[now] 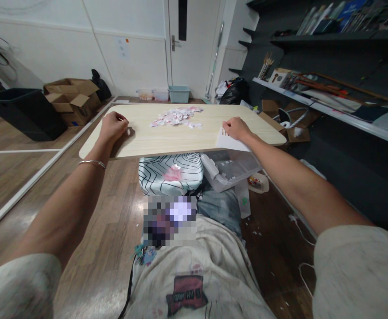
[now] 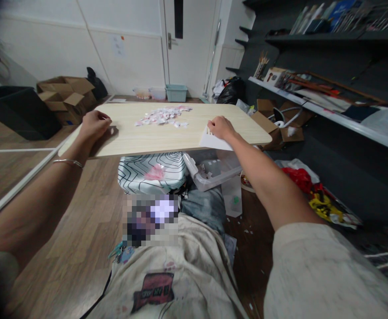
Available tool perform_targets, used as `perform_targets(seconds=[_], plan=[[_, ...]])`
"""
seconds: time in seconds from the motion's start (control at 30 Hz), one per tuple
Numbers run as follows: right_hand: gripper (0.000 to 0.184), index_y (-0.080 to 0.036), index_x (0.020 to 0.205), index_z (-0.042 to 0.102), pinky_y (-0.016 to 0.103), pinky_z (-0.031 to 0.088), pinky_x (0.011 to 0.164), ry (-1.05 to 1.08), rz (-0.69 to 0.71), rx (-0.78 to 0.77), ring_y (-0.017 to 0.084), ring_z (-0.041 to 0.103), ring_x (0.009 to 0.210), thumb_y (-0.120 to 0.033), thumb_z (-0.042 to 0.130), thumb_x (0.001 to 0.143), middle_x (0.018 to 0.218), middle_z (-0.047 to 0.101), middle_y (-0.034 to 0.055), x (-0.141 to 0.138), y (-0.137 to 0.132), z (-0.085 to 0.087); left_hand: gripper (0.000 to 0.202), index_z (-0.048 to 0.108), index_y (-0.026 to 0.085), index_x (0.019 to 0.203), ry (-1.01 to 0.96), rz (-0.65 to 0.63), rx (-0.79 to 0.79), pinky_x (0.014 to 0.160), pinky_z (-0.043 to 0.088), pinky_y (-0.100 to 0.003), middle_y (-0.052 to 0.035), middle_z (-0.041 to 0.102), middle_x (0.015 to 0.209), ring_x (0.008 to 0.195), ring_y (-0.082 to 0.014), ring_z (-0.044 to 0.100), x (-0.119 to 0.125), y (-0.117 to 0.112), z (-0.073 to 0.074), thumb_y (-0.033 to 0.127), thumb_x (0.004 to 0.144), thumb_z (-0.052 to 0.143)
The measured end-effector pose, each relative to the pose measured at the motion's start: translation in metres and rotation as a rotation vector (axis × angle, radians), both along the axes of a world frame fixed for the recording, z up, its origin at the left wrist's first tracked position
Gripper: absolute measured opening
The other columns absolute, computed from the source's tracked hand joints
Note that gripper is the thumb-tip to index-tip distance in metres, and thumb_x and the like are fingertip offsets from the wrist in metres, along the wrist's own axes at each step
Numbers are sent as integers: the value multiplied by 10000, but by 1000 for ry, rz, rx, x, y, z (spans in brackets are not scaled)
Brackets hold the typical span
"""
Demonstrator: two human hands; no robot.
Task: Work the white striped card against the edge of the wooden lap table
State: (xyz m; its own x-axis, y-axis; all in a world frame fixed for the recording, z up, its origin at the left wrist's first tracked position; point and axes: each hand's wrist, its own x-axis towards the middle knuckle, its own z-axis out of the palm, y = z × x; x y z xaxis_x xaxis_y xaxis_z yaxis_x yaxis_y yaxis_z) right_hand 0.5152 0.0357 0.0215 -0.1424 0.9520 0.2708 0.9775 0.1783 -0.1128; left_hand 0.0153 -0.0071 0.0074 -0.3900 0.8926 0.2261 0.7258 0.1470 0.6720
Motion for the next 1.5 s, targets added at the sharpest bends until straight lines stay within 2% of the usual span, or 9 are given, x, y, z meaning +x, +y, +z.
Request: perform_targets(seconds=[0.27,0.43,0.57,0.7,0.83,1.1,1.2,1.3,1.5], plan=[[538,-162,979,957,400,522,851,-12,-26,-8,349,825,944,-484,641,1272,958,917,224,-2,0,1,205,840,171,1133,58,27,16,1100,604,-436,-148,898,1147,1077,-300,744,-2,5,-6,233,1029,674],[516,-160,970,951,396,500,849,-12,-23,-3,335,810,922,-458,662,1276,993,926,226,-2,-1,1,181,843,182,1024,90,10,-28,1090,622,-450,-131,878,1020,1024,-311,760,-3,4,-4,205,990,667],[526,-165,989,964,387,500,821,-7,-14,6,345,800,924,-494,664,1269,916,906,201,-1,0,0,138,818,212,972,85,19,-11,1070,626,-433,-95,829,897,1019,-313,754,-2,3,-3,206,972,679],[539,-159,989,968,387,501,834,-18,-16,5,339,810,930,-466,632,1277,915,904,193,-1,1,0,142,819,212,1013,63,26,10,1110,616,-437,-101,845,934,1054,-317,758,1,1,-3,215,980,681],[522,-164,963,957,388,499,839,-14,-14,8,341,810,939,-489,680,1263,945,914,201,-1,0,1,122,757,240,950,38,42,19,1107,609,-427,-83,807,902,1037,-307,756,7,-3,-1,193,1007,660],[532,-156,987,975,390,500,829,-28,-18,6,341,815,933,-413,612,1278,941,918,202,-1,0,1,127,700,274,904,36,35,16,1108,611,-426,-62,770,859,1067,-318,758,7,-3,1,156,940,670],[520,-165,942,966,386,487,823,-22,-30,1,336,829,925,-411,653,1276,948,923,206,-2,-2,3,94,739,253,983,16,45,18,1108,614,-441,-97,840,969,1086,-322,769,5,-1,-1,211,915,690],[517,-177,881,950,372,472,812,-20,-40,-3,314,847,912,-358,659,1268,939,926,193,-3,-3,4,160,761,249,1026,-2,40,26,1098,620,-460,-141,878,1068,1120,-346,809,3,1,-3,311,889,706],[491,-173,930,978,349,451,771,-19,-27,-1,299,854,916,-333,661,1269,936,935,183,-2,-3,3,318,768,303,1018,-19,-2,-7,1036,627,-527,-118,841,927,1107,-434,833,-5,4,-7,414,721,737]])
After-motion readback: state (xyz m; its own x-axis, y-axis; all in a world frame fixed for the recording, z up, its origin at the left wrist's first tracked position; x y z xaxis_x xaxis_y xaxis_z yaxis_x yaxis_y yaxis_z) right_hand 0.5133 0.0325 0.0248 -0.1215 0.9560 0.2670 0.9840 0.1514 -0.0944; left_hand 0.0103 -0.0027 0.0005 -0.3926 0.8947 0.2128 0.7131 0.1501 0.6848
